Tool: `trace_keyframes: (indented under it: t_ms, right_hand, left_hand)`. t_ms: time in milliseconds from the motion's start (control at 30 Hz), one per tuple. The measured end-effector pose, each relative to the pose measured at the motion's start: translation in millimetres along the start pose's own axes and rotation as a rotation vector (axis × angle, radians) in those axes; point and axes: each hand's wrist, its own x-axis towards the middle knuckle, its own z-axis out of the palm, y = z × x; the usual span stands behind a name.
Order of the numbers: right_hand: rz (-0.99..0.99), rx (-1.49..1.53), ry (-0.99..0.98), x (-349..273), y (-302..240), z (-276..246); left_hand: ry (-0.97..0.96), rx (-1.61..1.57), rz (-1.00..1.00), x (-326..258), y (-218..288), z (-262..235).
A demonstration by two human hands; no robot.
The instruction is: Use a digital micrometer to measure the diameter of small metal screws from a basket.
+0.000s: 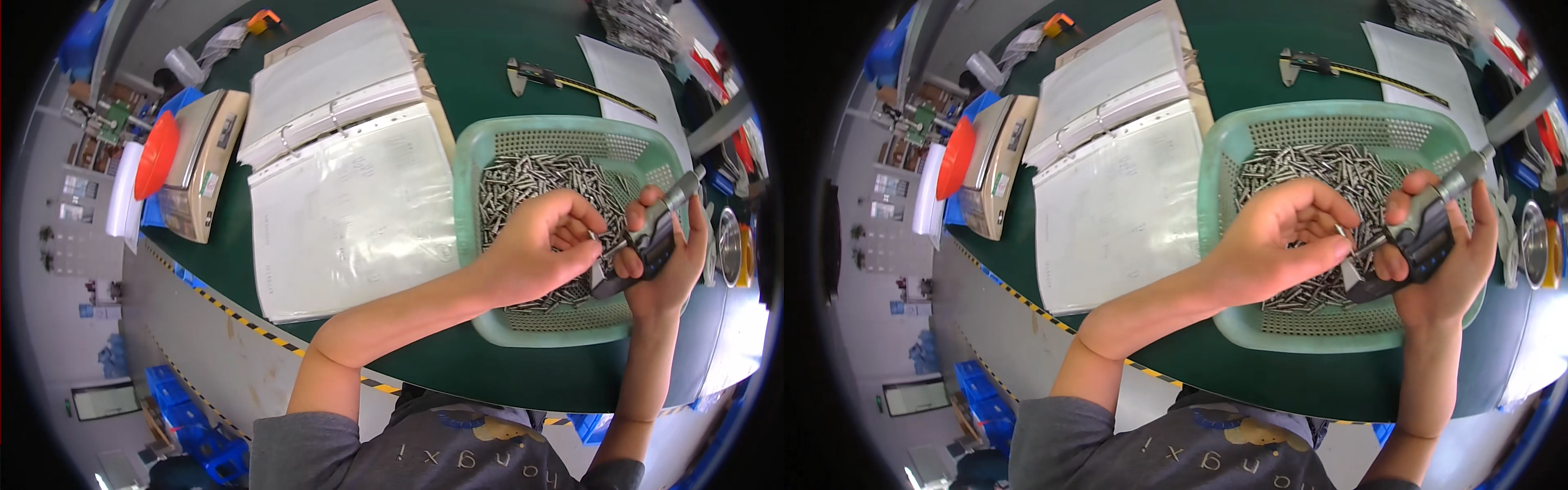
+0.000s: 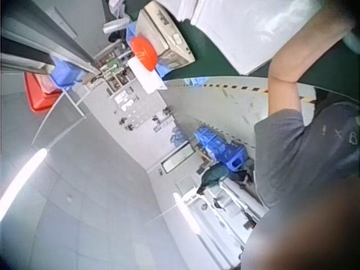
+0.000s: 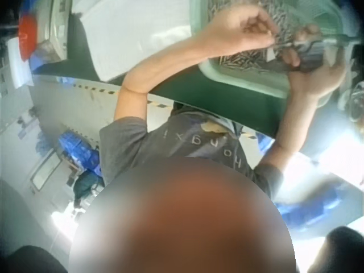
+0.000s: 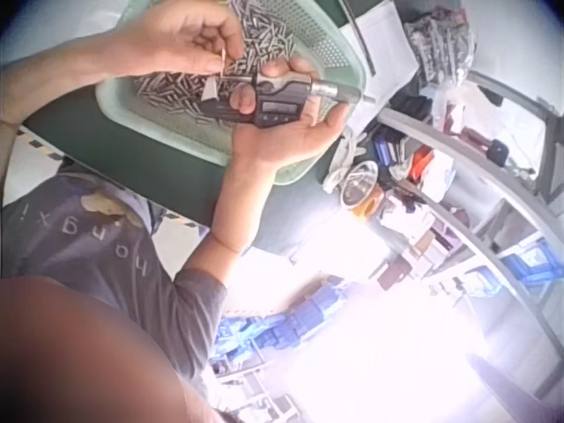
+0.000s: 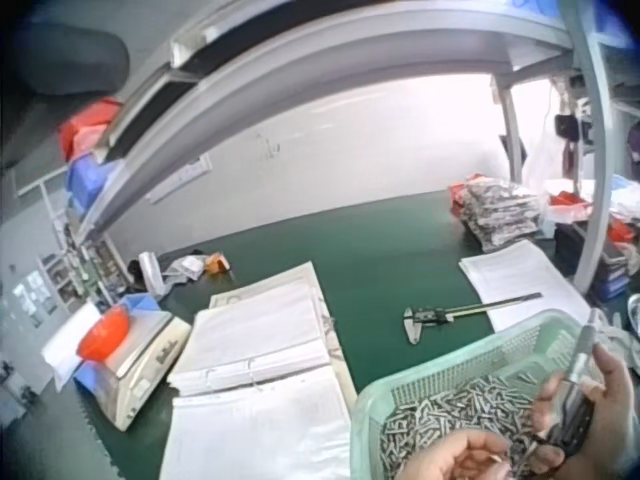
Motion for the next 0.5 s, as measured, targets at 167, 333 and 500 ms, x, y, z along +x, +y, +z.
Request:
trace_keyframes:
  t_ms: [167, 333, 500]
  right_hand:
    - [-0.043, -0.027, 0.012, -0.9, 0.3, -0.6]
    - [-0.039, -0.028, 0.025, -0.3, -0.3, -1.0]
    - [-0.030, -0.020, 0.035, -0.5, -0.9, 1.5]
  left_hand:
    - [0.005, 0.034, 0.028, -0.1, 0.3, 2.2]
    - [-0.003, -0.051, 0.015, 1.8, -4.0, 1.0]
    - [0.004, -0.096, -0.008, 1.3, -2.0, 0.9]
